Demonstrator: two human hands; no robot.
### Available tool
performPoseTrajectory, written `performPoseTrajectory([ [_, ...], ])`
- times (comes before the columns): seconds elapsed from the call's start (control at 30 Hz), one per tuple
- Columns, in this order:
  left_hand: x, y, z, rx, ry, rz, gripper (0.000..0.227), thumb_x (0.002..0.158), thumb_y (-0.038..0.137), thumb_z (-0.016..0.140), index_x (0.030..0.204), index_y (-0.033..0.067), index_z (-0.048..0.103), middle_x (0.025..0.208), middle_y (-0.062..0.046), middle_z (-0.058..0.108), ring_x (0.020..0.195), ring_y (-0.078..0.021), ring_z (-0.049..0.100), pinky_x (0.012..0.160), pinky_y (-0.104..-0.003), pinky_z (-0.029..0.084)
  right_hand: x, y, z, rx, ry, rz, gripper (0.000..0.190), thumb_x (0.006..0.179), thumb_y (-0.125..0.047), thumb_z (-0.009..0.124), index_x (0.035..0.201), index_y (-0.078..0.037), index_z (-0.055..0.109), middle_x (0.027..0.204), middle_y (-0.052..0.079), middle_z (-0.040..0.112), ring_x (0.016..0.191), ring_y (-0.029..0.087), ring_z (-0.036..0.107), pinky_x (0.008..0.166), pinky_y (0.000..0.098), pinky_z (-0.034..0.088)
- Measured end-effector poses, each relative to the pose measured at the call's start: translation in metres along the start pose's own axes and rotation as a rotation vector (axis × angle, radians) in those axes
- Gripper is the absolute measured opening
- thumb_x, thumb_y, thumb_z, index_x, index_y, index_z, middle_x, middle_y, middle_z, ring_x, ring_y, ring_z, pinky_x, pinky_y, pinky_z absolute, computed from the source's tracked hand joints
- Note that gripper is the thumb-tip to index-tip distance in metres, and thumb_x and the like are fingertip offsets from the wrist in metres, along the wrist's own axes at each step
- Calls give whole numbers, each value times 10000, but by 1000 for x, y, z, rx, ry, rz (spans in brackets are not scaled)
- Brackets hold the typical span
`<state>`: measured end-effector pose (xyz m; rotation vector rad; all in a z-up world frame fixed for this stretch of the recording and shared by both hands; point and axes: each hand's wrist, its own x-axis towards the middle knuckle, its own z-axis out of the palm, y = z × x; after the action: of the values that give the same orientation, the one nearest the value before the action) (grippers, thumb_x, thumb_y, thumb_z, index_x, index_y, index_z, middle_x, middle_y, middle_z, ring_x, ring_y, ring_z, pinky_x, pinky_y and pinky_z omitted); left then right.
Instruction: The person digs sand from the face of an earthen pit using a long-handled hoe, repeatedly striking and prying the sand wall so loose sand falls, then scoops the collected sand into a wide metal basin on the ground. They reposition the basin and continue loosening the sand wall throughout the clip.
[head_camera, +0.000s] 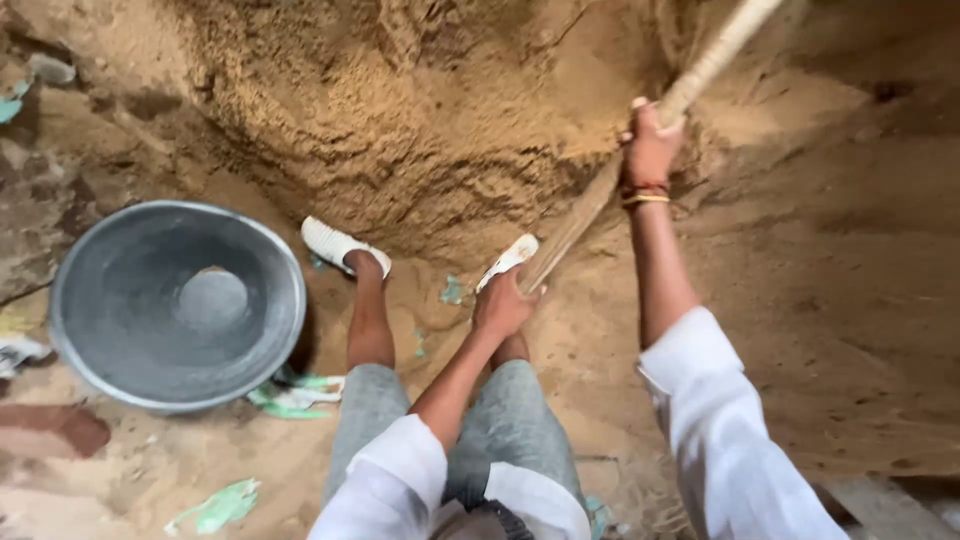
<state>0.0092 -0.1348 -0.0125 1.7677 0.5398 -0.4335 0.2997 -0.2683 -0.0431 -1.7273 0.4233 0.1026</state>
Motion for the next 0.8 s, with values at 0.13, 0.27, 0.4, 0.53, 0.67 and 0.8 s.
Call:
performPoseTrajectory([
  [0.13,-59,-133,121,26,11,-316,348,861,283,720,1160,108,689,985,-215,729,953,-412,708,797,-497,570,-55,122,-18,-335,-218,-65,184,961,-133,646,1099,-71,542,821,43,642,670,158,628,555,331,557],
  [0.27,-118,-109,50,-167,70,-229,438,756,259,753,1164,114,685,989,-216,734,945,-433,697,780,-499,571,-116,190,-20,-429,-104,338,319,891,-207,702,1079,-33,511,701,82,631,526,185,599,465,358,489],
  [0.4,-127,-115,28,50,-127,-496,385,816,347,759,1122,123,693,990,-218,735,965,-433,694,835,-516,564,-115,205,-13,-567,-104,380,272,887,-189,702,1011,17,576,699,100,654,540,192,633,507,354,523],
  [0.53,-123,-98,20,144,-119,-566,386,842,343,747,1134,99,683,975,-266,716,977,-457,681,872,-537,547,-69,209,-11,-133,-126,475,150,799,-41,676,884,-28,553,645,62,589,511,209,580,481,384,508],
  [0.67,-137,-163,60,173,-171,-635,432,827,312,743,1202,117,654,977,-256,718,961,-446,687,874,-539,541,-57,200,-13,-27,-127,704,206,939,-137,737,852,-69,563,636,18,530,523,153,524,504,338,495],
  [0.8,-149,-249,115,157,-140,-529,400,762,325,749,1065,70,690,999,-222,721,976,-397,695,855,-480,574,-73,261,-37,-14,-167,659,94,889,-124,653,845,-86,578,607,18,527,470,148,519,456,306,458],
])
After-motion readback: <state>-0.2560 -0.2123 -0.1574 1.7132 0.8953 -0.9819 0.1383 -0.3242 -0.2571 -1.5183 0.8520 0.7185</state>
